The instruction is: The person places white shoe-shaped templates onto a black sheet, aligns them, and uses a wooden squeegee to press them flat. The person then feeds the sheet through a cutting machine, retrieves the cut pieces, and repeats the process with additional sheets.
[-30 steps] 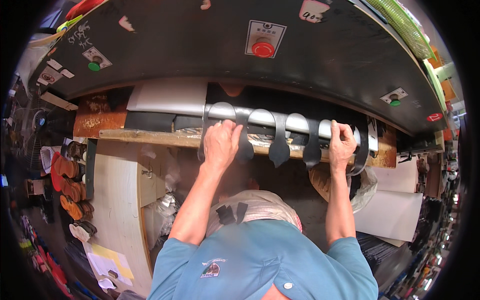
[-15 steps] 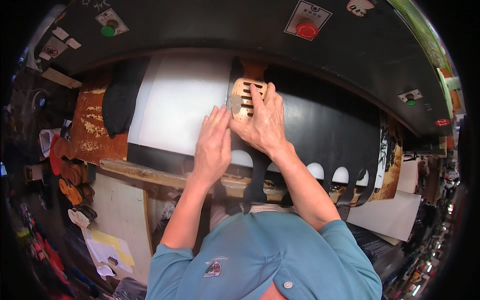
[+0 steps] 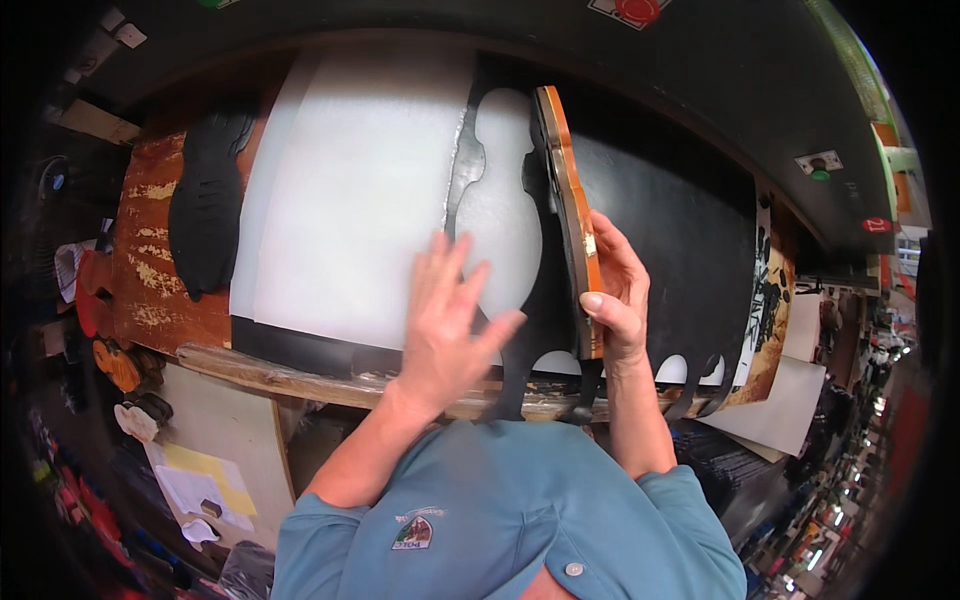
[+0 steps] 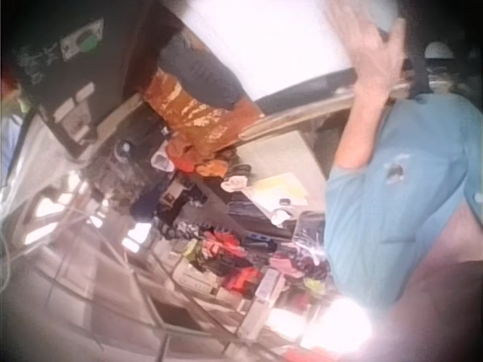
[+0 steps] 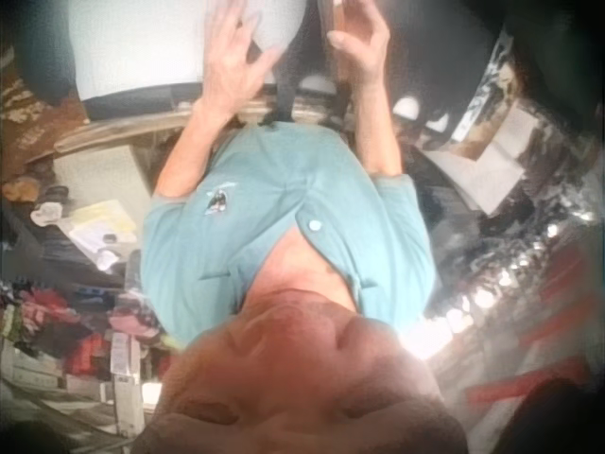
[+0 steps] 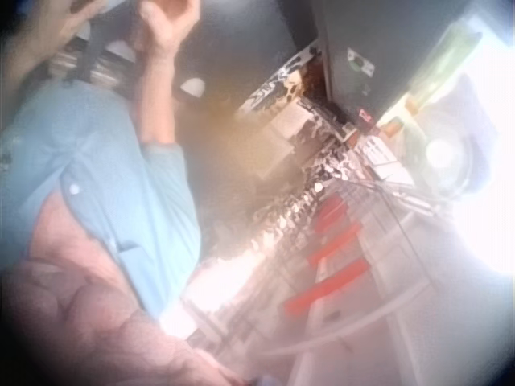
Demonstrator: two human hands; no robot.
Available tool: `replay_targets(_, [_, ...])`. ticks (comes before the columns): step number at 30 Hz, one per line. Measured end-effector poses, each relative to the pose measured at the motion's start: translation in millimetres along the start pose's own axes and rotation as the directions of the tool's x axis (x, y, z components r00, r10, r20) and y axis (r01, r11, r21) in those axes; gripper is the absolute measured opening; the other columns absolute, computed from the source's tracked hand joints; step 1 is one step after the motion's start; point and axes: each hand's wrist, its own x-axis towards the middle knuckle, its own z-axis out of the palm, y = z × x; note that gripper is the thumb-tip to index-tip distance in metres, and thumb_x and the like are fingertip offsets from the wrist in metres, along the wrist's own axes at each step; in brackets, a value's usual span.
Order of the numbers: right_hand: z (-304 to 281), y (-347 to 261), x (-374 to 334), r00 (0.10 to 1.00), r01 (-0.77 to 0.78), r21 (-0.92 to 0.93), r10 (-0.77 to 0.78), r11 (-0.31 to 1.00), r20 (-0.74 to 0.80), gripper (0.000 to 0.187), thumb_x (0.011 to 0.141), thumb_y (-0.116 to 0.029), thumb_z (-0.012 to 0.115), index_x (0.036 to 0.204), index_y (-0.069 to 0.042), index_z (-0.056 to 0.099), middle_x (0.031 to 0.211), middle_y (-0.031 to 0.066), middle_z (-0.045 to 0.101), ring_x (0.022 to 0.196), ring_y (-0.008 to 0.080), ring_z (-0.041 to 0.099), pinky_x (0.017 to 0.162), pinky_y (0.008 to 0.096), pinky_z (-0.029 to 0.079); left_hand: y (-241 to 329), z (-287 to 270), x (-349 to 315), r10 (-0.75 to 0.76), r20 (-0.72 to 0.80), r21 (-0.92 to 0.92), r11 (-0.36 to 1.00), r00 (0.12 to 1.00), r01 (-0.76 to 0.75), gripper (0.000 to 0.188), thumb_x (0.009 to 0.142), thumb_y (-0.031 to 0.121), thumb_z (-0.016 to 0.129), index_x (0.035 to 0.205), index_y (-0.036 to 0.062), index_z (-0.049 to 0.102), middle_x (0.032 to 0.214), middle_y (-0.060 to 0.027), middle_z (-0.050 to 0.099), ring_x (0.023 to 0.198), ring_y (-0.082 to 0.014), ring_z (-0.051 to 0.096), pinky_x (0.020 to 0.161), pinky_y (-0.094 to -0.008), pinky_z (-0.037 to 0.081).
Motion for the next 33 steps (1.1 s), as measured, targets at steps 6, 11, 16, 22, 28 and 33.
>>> replay_targets(6, [-2, 7, -5, 0.999, 0.032, 0.019, -0.031, 0.999, -0.016, 0.099, 0.073, -0.026, 0.083, 0.159, 0.007, 0.047, 0.154, 0.0198, 0.057, 0.144, 0.0291, 0.054, 0.125, 0.0426, 0.036, 41, 23, 11, -0.083, 0.216, -0.568, 0.799, 0.973, 0.195, 0.051, 0.1, 0.011, 0.077, 0.146, -0.0057, 0.063, 0.14, -0.0265, 0.07, 0.131, -0.034, 0.07, 0.109, -0.0404, 0.055])
replay_targets(11, [-2, 2, -1, 0.997, 0.008, 0.072, -0.002, 0.997, -0.073, 0.103, 0.072, -0.037, 0.081, 0.159, 0.007, 0.047, 0.143, 0.0154, 0.062, 0.127, 0.022, 0.064, 0.114, 0.0326, 0.049, -1, -14, 2, -0.484, 0.07, -0.478, 0.751, 0.872, 0.455, 0.017, 0.109, 0.009, 0.066, 0.111, -0.0054, 0.075, 0.081, 0.0048, 0.053, 0.074, -0.0053, 0.046, 0.063, -0.0261, 0.04])
replay_targets(16, [-11, -6, -4, 0.998, -0.041, 0.164, 0.048, 0.986, -0.04, 0.099, 0.072, -0.029, 0.082, 0.157, 0.008, 0.05, 0.149, 0.0199, 0.058, 0.141, 0.0299, 0.055, 0.124, 0.041, 0.038, -97, -99, -6, -0.492, -0.428, -0.277, 0.87, 0.758, 0.408, 0.033, 0.111, 0.019, 0.068, 0.133, -0.004, 0.074, 0.098, 0.0011, 0.069, 0.09, -0.0054, 0.058, 0.078, -0.0225, 0.047])
replay_targets(22, [-28, -20, -11, 0.986, 0.165, -0.266, -0.166, 0.95, 0.016, 0.09, 0.069, -0.02, 0.086, 0.15, 0.009, 0.059, 0.164, 0.0246, 0.044, 0.149, 0.0326, 0.05, 0.125, 0.0437, 0.038, -232, -206, -25, -0.336, -0.792, 0.04, 0.805, 0.509, 0.592, 0.038, 0.109, 0.023, 0.068, 0.135, -0.0047, 0.073, 0.119, -0.0164, 0.08, 0.106, -0.0196, 0.072, 0.099, -0.0357, 0.056])
replay_targets(28, [-24, -3, -4, 0.954, 0.203, -0.887, -0.288, 0.414, 0.084, 0.081, 0.065, -0.025, 0.087, 0.141, -0.004, 0.07, 0.159, 0.0363, 0.043, 0.138, 0.0484, 0.052, 0.115, 0.0512, 0.049, -256, -226, -42, -0.205, -0.745, 0.379, 0.653, 0.635, 0.656, 0.045, 0.107, 0.024, 0.066, 0.146, 0.0, 0.066, 0.146, -0.0201, 0.068, 0.13, -0.0351, 0.066, 0.11, -0.0432, 0.051])
replay_targets(33, [-22, 11, -1, 0.941, 0.234, -0.953, -0.292, 0.193, 0.172, 0.083, 0.068, -0.03, 0.088, 0.144, -0.004, 0.066, 0.16, 0.0409, 0.039, 0.14, 0.054, 0.048, 0.115, 0.056, 0.047, -205, -180, -12, -0.091, -0.71, 0.483, 0.659, 0.698, 0.576, 0.044, 0.107, 0.026, 0.067, 0.142, 0.0001, 0.069, 0.152, -0.0188, 0.063, 0.14, -0.0372, 0.059, 0.119, -0.0463, 0.046])
